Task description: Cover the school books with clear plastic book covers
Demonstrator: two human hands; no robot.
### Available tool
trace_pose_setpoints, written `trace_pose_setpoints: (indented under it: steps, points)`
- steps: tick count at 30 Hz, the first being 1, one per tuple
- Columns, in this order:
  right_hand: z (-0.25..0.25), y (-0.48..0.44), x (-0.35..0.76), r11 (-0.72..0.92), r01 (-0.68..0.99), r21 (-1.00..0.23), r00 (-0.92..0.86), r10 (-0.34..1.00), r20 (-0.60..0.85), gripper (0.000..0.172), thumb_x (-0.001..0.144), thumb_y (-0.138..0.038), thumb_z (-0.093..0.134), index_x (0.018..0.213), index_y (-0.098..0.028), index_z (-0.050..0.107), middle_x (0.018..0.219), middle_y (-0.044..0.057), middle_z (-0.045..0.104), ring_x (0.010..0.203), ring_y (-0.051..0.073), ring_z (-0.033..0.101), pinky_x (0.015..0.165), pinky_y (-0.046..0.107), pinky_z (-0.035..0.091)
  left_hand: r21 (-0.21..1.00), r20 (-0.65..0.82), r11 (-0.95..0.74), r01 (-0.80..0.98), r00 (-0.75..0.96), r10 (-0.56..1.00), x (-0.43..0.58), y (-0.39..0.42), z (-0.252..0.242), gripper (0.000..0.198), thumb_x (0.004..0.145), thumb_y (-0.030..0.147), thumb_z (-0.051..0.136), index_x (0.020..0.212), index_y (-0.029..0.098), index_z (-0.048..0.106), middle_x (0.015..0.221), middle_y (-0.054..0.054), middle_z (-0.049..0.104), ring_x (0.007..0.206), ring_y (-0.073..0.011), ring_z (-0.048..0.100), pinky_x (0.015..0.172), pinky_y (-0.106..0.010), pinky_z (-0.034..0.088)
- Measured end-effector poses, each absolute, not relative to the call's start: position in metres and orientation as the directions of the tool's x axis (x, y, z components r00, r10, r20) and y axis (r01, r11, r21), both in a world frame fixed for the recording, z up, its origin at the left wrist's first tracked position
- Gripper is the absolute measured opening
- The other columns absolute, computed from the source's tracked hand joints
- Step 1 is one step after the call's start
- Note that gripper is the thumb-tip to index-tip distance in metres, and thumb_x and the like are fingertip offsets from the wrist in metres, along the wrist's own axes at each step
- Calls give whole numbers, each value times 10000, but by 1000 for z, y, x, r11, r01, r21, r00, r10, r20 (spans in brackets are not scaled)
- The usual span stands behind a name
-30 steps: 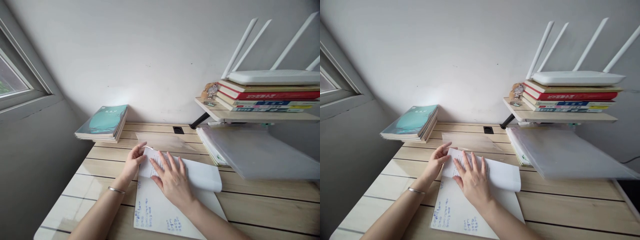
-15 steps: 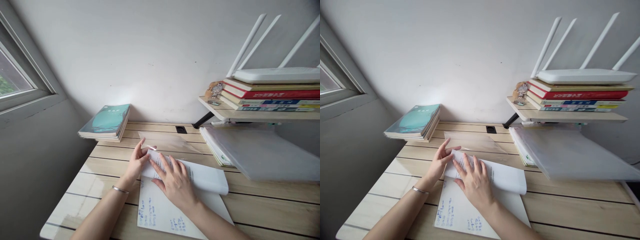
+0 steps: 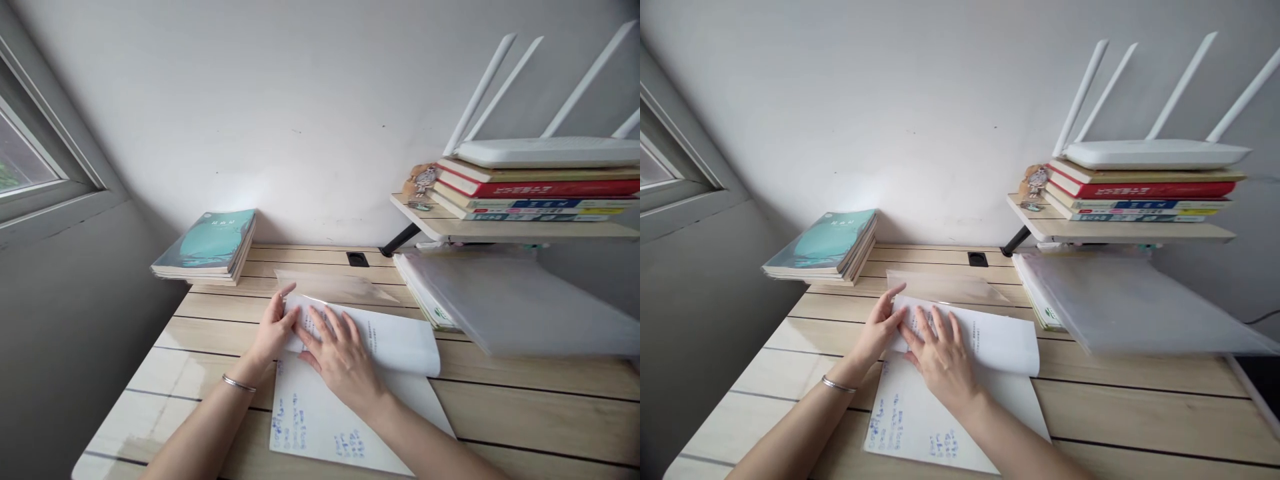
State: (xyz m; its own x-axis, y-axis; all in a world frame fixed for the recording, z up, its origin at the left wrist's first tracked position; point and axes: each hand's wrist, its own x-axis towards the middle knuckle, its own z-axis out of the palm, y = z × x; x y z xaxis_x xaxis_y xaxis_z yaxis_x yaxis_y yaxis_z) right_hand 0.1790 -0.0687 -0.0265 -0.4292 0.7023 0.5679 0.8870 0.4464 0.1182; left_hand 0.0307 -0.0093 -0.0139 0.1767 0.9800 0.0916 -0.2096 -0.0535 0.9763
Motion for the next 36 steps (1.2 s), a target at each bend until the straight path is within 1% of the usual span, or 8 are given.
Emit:
trace_pose_setpoints:
  steps: [4,8,11,15,17,23,29,36]
  points:
    - [-3,-70,196,445,894,58,-390,708,589,437,900,-461,439,1282,-255,494,1329,85,503,1236,297,379,993,488,276,980,83,-61,-192,105,991,32,-9,-15,558,737,364,669,1245,208,500,640,59,390,573,-90,375,545,-199,328]
    - [17,-64,250,154,977,-148,-16,744,668,389,877,-460,461,1075,-141,562,1207,180,538,1100,321,480,878,466,381,990,119,-117,-80,17,993,31,-10,-12,551,763,387,644,1270,232,494,598,71,303,531,-91,301,502,-206,279]
    - [12,-56,299,77,931,-356,174,764,621,383,822,-509,505,953,-152,555,1053,172,592,958,299,551,776,419,436,989,142,-141,-50,5,990,32,-10,-13,557,768,404,636,1282,253,484,581,74,271,512,-93,268,481,-209,258]
    - [-6,-50,334,-96,649,-755,353,917,186,361,767,-531,537,839,-178,564,802,74,649,709,213,600,598,312,449,989,143,-144,-43,-13,990,33,-10,-15,541,766,418,631,1264,253,498,600,72,274,527,-93,278,492,-201,262]
    - [-11,-48,334,-183,502,-845,324,946,-12,356,757,-533,542,789,-180,575,729,35,645,662,184,590,554,271,424,989,143,-143,-23,-20,990,33,-10,-15,531,776,428,617,1260,241,501,616,70,270,543,-95,279,510,-199,269]
    - [-10,-36,320,-182,232,-955,263,957,-119,317,670,-484,643,723,-171,620,691,11,656,642,171,581,545,249,406,992,120,-120,-42,5,993,30,-9,-13,542,780,433,609,1270,233,493,632,65,262,560,-95,280,523,-198,269]
    - [-9,-13,327,-335,-26,-942,126,933,-336,252,588,-373,749,667,-173,618,646,34,673,582,171,607,523,260,435,988,101,-96,-119,30,994,28,-6,-15,541,754,413,641,1247,232,509,667,52,382,616,-90,386,593,-188,351]
    - [-16,-6,318,-263,-158,-952,204,934,-292,275,517,-339,795,639,-179,607,596,17,656,518,163,596,507,278,458,984,86,-80,-159,29,996,29,-6,-13,533,704,417,681,1170,209,528,863,-18,590,778,-139,563,682,-238,458]
